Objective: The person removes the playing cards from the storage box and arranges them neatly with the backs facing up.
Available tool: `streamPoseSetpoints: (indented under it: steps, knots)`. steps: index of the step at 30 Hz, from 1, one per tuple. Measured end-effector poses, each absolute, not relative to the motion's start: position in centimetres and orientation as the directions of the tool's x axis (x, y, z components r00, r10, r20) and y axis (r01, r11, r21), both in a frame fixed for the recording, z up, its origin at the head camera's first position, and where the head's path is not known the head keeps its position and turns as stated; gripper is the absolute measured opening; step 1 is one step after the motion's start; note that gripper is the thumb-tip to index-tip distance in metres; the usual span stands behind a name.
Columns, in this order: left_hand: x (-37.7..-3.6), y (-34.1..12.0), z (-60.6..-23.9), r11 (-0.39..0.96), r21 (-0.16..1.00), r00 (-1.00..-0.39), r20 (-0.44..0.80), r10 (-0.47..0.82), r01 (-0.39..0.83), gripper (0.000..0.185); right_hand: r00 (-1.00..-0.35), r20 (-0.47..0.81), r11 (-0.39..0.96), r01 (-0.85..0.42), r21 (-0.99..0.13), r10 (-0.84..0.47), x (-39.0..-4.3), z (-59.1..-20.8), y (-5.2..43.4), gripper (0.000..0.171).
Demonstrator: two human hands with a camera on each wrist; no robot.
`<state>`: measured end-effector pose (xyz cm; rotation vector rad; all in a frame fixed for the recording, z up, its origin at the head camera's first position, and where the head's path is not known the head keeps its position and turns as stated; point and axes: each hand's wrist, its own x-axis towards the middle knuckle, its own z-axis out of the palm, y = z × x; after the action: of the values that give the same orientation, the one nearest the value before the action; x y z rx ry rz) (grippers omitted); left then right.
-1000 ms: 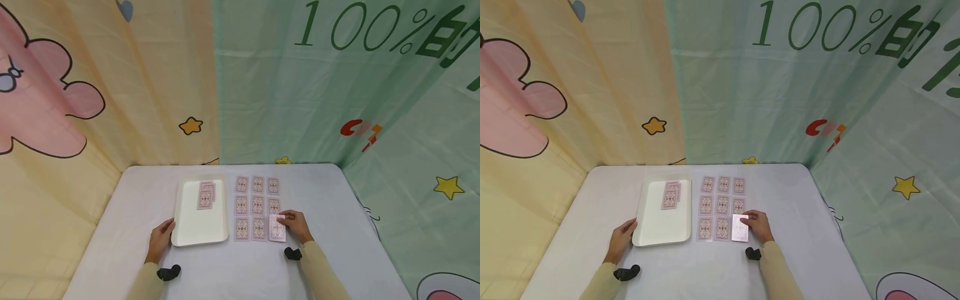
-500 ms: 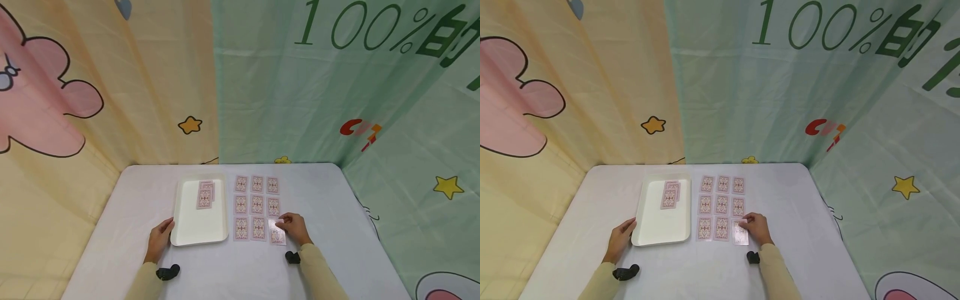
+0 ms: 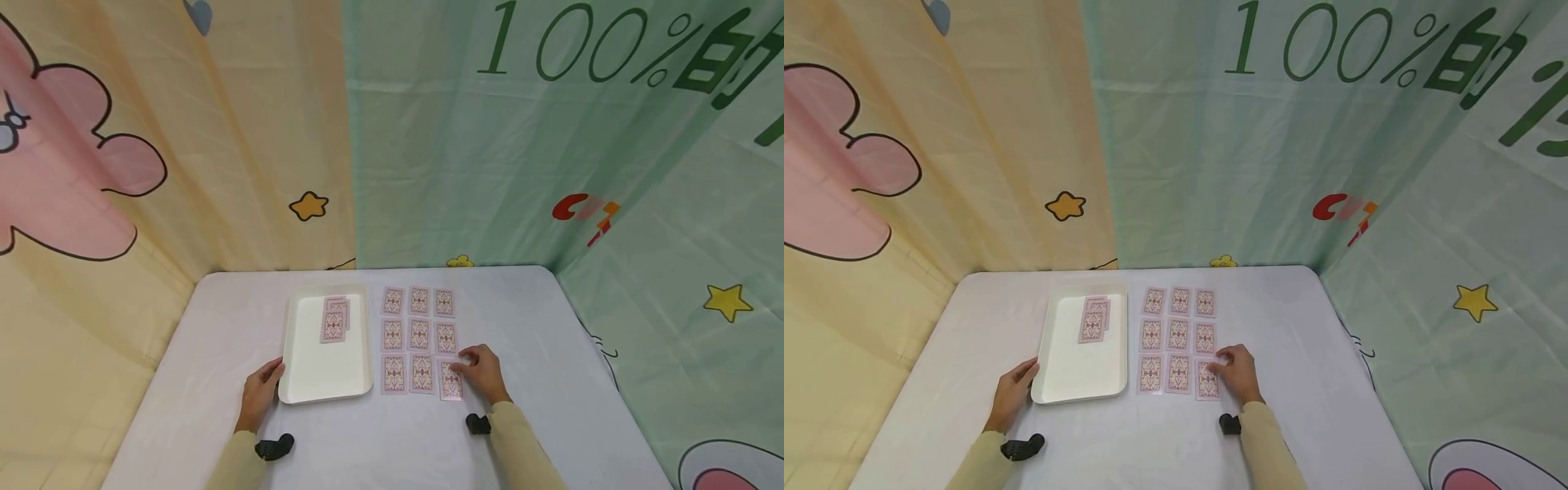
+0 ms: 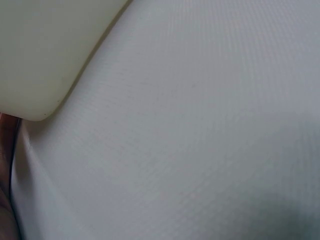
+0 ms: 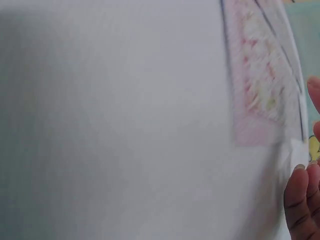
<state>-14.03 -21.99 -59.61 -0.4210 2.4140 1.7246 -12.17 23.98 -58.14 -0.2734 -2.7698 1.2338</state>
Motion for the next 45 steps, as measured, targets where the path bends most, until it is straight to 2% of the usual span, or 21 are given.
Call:
streamPoseSetpoints:
  steps: [4, 9, 17, 28, 45]
  knots:
    - [-14.3, -22.0, -59.7, 0.300, 0.906, -0.953, -0.266, -0.145, -0.298, 0.050, -0.979, 0.036, 0.603, 0.094, -0.792, 0.201, -12.6, -57.3, 23.0, 0.027]
    - [-14.7, -21.9, -59.6, 0.306, 0.907, -0.955, -0.259, -0.142, -0.291, 0.050, -0.988, 0.003, 0.502, 0.075, -0.862, 0.153, -13.9, -56.0, 20.9, 0.029]
    - [-14.6, -21.7, -59.7, 0.299, 0.909, -0.956, -0.261, -0.135, -0.291, 0.049, -0.997, 0.016, 0.456, 0.019, -0.890, 0.074, -16.8, -54.7, 16.3, 0.028]
    - [-14.8, -21.7, -59.8, 0.294, 0.907, -0.953, -0.268, -0.145, -0.300, 0.046, -0.996, 0.067, 0.376, -0.086, -0.923, -0.062, -20.3, -53.7, 10.4, 0.040]
    - [-13.9, -22.0, -59.7, 0.287, 0.908, -0.951, -0.271, -0.152, -0.304, 0.048, -0.997, 0.035, 0.312, -0.055, -0.949, -0.070, -22.4, -54.0, 2.8, 0.048]
